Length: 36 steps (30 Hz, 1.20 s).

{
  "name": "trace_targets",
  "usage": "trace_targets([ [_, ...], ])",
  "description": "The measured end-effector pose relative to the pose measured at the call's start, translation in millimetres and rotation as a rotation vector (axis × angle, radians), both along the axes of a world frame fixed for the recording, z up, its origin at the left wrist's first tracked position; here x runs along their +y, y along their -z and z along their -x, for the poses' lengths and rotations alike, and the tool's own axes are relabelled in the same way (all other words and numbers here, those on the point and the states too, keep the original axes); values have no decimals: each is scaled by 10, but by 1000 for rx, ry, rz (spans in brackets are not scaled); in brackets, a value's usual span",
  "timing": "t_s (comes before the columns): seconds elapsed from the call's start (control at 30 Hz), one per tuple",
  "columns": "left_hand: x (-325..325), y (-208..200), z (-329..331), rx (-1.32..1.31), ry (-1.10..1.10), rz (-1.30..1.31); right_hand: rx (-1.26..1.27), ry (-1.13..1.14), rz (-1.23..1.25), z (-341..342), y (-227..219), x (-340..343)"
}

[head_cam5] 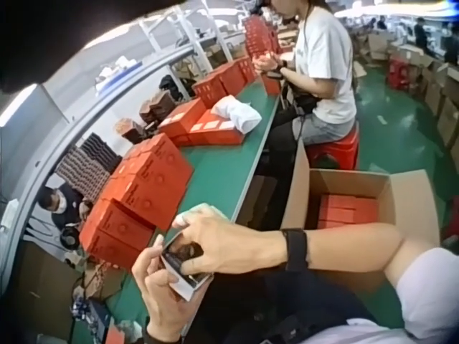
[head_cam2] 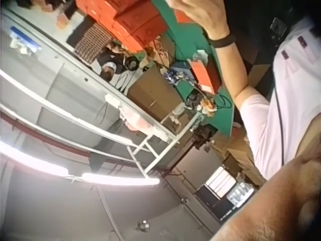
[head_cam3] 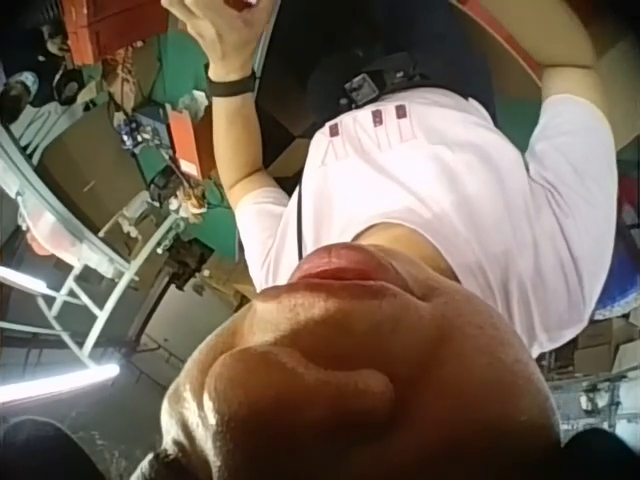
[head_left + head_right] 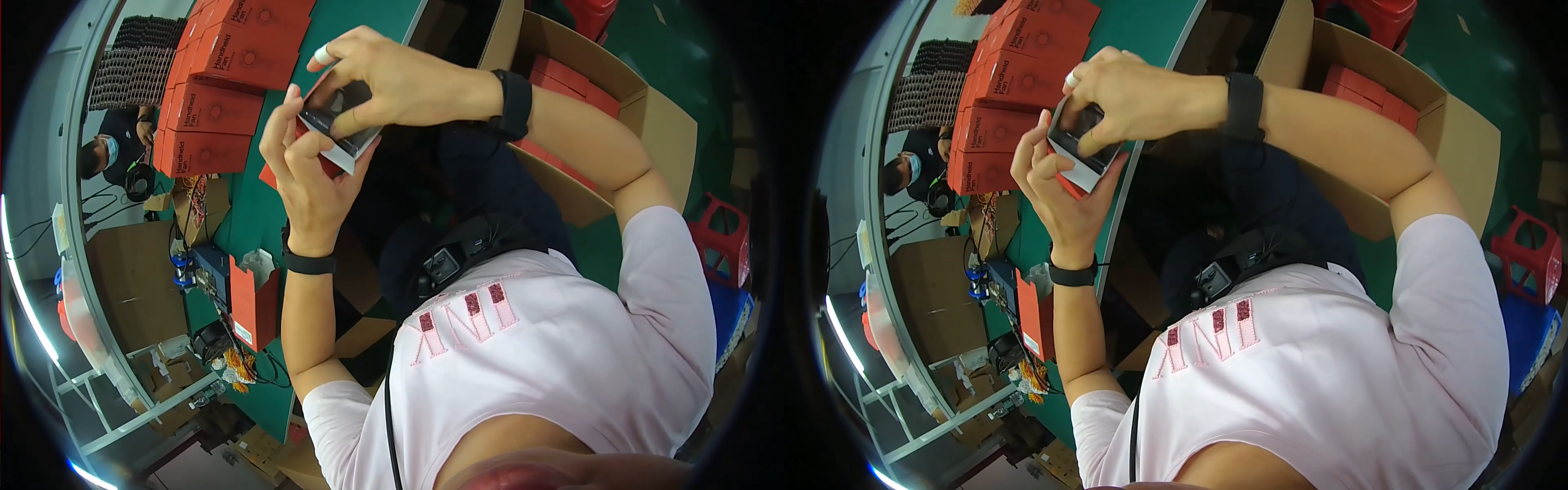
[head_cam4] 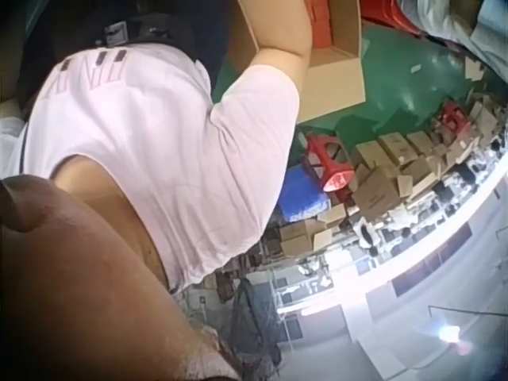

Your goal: Packaging small items into protective foam pouches and then into red cardboard boxes.

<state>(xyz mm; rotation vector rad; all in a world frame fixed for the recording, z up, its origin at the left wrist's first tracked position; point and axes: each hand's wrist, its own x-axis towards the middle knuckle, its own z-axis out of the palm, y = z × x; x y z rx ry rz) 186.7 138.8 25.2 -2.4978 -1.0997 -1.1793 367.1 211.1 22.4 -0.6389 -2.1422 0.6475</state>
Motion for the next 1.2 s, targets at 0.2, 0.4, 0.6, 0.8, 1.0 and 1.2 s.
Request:
trace_targets([
  [0.2,-51,-323,-51,-129,57,315,-177,-64,-22,-199,-140,118],
  [0.4,184,-736,245,-110,57,1181,-61,-115,-209,-281,-202,-137],
  [0.6,2,-561,503,149,-195,709,123,-179,-230,68,90,15],
  [0.8,-167,-187,1218,316,-492,607,105,-309,-247,813,647,304],
  [1.0,-427,119,1587,311,-661,710,77,-367,-109,1119,1011,333],
  [1.2,-513,235,1804,328,-683,666,-22,-363,-5,981,1054,454],
])
